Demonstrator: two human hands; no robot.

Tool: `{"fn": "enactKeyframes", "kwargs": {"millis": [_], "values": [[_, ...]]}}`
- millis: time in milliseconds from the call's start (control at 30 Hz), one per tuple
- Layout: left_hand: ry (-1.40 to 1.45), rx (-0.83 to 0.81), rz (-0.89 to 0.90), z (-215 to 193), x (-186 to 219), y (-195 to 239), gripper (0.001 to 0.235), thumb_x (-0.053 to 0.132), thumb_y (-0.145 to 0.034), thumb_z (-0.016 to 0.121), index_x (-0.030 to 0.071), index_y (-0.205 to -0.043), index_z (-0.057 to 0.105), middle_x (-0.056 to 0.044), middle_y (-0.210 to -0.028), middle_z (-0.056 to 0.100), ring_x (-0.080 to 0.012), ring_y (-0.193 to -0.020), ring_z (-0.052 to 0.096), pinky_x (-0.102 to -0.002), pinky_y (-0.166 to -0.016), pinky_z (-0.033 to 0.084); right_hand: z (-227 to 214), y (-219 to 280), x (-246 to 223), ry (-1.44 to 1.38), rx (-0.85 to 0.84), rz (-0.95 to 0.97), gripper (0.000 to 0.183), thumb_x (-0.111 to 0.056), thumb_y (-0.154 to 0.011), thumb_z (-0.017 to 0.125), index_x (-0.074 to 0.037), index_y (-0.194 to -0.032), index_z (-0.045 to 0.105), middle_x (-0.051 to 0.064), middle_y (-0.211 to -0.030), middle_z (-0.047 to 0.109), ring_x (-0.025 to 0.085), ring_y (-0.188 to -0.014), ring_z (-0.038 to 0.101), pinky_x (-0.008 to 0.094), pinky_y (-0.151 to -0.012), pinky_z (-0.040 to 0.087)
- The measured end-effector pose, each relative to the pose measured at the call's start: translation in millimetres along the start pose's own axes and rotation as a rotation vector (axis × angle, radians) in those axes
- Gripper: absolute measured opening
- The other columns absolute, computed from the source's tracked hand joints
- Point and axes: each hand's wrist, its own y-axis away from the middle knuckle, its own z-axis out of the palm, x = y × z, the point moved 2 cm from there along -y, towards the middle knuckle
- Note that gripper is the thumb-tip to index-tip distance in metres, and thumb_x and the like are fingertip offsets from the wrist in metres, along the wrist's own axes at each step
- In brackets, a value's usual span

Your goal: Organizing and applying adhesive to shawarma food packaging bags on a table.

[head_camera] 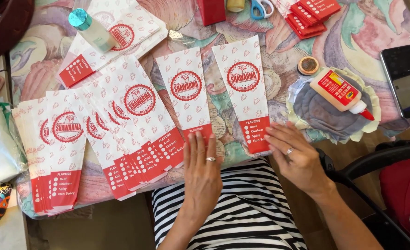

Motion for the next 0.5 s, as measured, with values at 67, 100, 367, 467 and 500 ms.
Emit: {"fn": "enactKeyframes", "kwargs": {"millis": [67, 100, 367, 467, 500], "values": [[0.004, -0.034, 0.002, 4, 11, -2, 0.066, 0.010, -0.107, 0.053, 0.002, -0.162, 0.017, -0.028, -0.167, 0.010, -0.0410, -0.157, 0.007, -0.052, -0.131, 0.009, -6, 4, 4, 0.024, -0.013, 0.009, 0.032, -0.001, -0.093, 0.072, 0.002, -0.125, 0.067, 0.020, -0.132, 0.069, 0.033, -0.129, 0.065, 0.050, -0.121, 0.046], [0.040, -0.038, 0.007, 6, 18, -5, 0.067, 0.013, -0.107, 0.054, 0.003, -0.162, 0.016, -0.032, -0.166, 0.013, -0.0449, -0.157, 0.010, -0.055, -0.130, 0.011, -9, 5, 3, 0.024, 0.011, 0.002, 0.029, -0.001, -0.095, 0.070, 0.003, -0.124, 0.067, 0.020, -0.131, 0.068, 0.035, -0.130, 0.064, 0.051, -0.120, 0.047], [0.200, 0.035, 0.018, 15, 40, -16, 0.060, 0.025, -0.106, 0.056, -0.003, -0.153, 0.033, -0.037, -0.159, 0.030, -0.0530, -0.151, 0.027, -0.058, -0.125, 0.026, 8, -3, -12, 0.089, -0.150, -0.136, 0.060, -0.008, -0.094, 0.076, -0.001, -0.147, 0.048, 0.020, -0.156, 0.047, 0.034, -0.149, 0.045, 0.050, -0.130, 0.033], [0.269, 0.044, 0.005, 15, 31, -13, 0.058, 0.021, -0.105, 0.057, -0.004, -0.153, 0.035, -0.027, -0.161, 0.035, -0.0463, -0.153, 0.028, -0.055, -0.125, 0.028, 9, -4, -15, 0.195, -0.175, -0.189, 0.054, -0.020, -0.100, 0.069, 0.002, -0.145, 0.051, 0.019, -0.154, 0.051, 0.036, -0.146, 0.048, 0.052, -0.125, 0.037], [0.282, 0.033, 0.035, 12, 30, -12, 0.056, 0.017, -0.105, 0.058, -0.005, -0.152, 0.036, -0.027, -0.160, 0.035, -0.0457, -0.153, 0.029, -0.055, -0.126, 0.028, 6, -2, -13, 0.213, -0.180, -0.188, 0.054, -0.019, -0.099, 0.070, 0.001, -0.145, 0.052, 0.018, -0.154, 0.051, 0.035, -0.146, 0.048, 0.051, -0.126, 0.036]]}}
